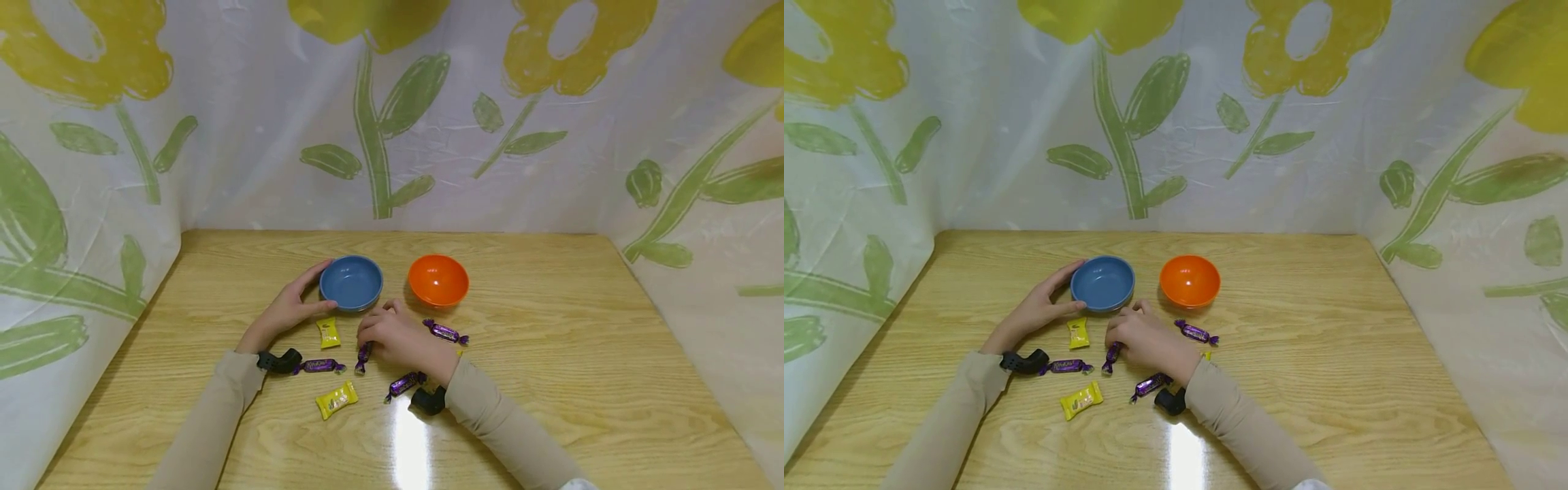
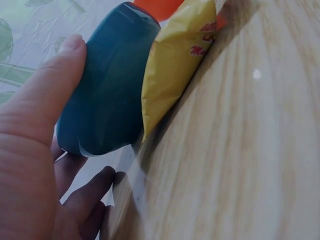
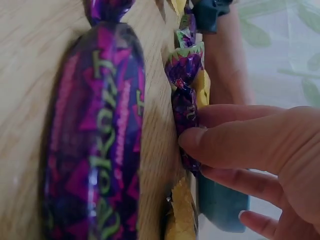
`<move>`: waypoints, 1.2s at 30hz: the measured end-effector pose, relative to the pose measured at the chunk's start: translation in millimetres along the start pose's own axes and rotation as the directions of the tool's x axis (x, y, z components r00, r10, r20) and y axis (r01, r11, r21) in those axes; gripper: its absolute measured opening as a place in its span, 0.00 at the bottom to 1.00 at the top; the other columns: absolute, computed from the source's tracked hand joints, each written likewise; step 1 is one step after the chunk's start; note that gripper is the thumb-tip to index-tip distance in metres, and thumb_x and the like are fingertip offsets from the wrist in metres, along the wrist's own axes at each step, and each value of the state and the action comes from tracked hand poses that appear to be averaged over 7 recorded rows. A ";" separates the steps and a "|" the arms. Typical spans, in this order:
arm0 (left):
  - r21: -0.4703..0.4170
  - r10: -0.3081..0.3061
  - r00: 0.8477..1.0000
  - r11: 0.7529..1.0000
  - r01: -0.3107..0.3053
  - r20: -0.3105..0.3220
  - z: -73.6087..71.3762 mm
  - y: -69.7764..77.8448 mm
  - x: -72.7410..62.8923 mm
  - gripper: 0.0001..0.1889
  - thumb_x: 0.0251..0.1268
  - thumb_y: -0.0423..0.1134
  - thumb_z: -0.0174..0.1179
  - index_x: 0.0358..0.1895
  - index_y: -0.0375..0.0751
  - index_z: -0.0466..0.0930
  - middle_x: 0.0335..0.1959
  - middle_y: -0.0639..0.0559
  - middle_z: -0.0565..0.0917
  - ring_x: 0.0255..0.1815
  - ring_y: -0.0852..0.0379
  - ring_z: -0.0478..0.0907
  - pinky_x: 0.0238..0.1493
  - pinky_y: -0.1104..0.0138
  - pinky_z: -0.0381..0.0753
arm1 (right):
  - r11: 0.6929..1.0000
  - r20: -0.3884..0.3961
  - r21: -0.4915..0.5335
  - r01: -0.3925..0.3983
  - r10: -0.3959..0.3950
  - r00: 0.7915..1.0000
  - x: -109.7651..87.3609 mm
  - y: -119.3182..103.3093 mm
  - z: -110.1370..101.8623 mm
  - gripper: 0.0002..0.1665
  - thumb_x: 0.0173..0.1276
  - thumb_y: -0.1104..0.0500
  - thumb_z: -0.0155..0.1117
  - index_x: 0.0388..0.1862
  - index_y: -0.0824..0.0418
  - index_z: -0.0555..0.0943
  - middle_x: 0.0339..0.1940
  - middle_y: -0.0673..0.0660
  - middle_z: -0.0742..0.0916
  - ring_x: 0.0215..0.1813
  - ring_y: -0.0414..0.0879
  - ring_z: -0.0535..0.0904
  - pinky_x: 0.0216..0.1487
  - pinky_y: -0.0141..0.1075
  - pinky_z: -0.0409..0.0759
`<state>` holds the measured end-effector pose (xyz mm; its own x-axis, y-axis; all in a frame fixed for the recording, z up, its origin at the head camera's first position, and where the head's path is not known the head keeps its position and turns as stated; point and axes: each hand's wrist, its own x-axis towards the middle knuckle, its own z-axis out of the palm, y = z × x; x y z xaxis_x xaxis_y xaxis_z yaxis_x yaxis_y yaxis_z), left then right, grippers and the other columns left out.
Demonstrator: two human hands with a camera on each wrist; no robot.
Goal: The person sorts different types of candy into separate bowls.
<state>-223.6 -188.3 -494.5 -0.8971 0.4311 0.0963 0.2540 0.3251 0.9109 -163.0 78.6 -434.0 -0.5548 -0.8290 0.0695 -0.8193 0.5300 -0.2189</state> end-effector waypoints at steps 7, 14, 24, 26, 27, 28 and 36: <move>0.016 0.005 1.000 1.000 -0.005 -0.010 0.1 -2.9 -0.7 0.44 0.62 0.45 0.70 0.79 0.62 0.54 0.79 0.54 0.57 0.79 0.48 0.51 0.74 0.44 0.51 | 1.000 -0.021 -0.011 0.004 -0.004 1.000 -1.2 1.2 2.4 0.14 0.59 0.65 0.73 0.40 0.48 0.89 0.40 0.44 0.85 0.50 0.42 0.76 0.60 0.49 0.64; 0.008 -0.005 1.000 1.000 0.005 -0.021 0.0 -2.3 -2.9 0.44 0.61 0.49 0.71 0.78 0.64 0.55 0.78 0.57 0.57 0.79 0.50 0.51 0.74 0.44 0.51 | 1.000 -0.023 0.004 0.011 -0.011 1.000 -2.4 1.3 -0.4 0.13 0.58 0.64 0.73 0.40 0.49 0.88 0.39 0.45 0.85 0.49 0.42 0.77 0.62 0.51 0.63; 0.021 -0.008 1.000 1.000 0.008 -0.018 0.9 -0.6 -0.7 0.44 0.63 0.44 0.70 0.79 0.61 0.55 0.79 0.54 0.57 0.79 0.48 0.50 0.74 0.43 0.50 | 0.997 -0.047 0.079 0.007 -0.004 0.999 -4.3 -0.7 -25.0 0.11 0.58 0.64 0.75 0.40 0.53 0.88 0.38 0.47 0.86 0.46 0.43 0.77 0.64 0.55 0.61; 0.025 -0.010 1.000 1.000 0.010 -0.013 1.2 0.6 -0.5 0.44 0.64 0.41 0.70 0.79 0.57 0.54 0.79 0.51 0.56 0.79 0.45 0.49 0.74 0.42 0.49 | 0.996 -0.054 0.083 0.010 -0.006 0.999 -2.8 -0.4 -30.0 0.11 0.59 0.63 0.76 0.40 0.53 0.88 0.37 0.47 0.85 0.46 0.43 0.77 0.63 0.54 0.61; 0.025 -0.014 1.000 1.000 0.014 -0.013 1.4 0.6 -0.2 0.44 0.64 0.40 0.69 0.80 0.55 0.54 0.79 0.50 0.56 0.79 0.45 0.48 0.74 0.41 0.49 | 0.996 -0.059 0.086 0.013 -0.008 0.998 -1.8 0.0 -32.6 0.11 0.59 0.63 0.76 0.40 0.53 0.88 0.37 0.48 0.85 0.46 0.43 0.77 0.63 0.55 0.61; 0.025 -0.015 1.000 1.000 0.015 -0.011 1.7 0.8 -0.1 0.44 0.64 0.39 0.69 0.80 0.53 0.53 0.79 0.48 0.55 0.79 0.43 0.48 0.74 0.41 0.49 | 0.996 -0.067 0.087 0.013 -0.008 0.998 -0.7 0.4 -35.0 0.10 0.59 0.63 0.76 0.40 0.53 0.88 0.37 0.48 0.85 0.45 0.43 0.77 0.62 0.54 0.62; 0.001 -0.010 1.000 1.000 0.010 -0.002 -0.5 1.0 -1.9 0.43 0.65 0.41 0.69 0.79 0.59 0.53 0.79 0.52 0.56 0.79 0.46 0.49 0.74 0.42 0.49 | 0.992 -0.130 0.119 0.044 -0.028 0.991 14.5 9.8 -55.2 0.09 0.61 0.65 0.73 0.41 0.57 0.88 0.38 0.51 0.85 0.44 0.46 0.77 0.58 0.50 0.67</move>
<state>-221.8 -189.2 -493.5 -0.9003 0.4264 0.0875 0.2449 0.3301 0.9116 -187.0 81.6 -381.4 -0.5455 -0.8136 0.2011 -0.8197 0.4679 -0.3303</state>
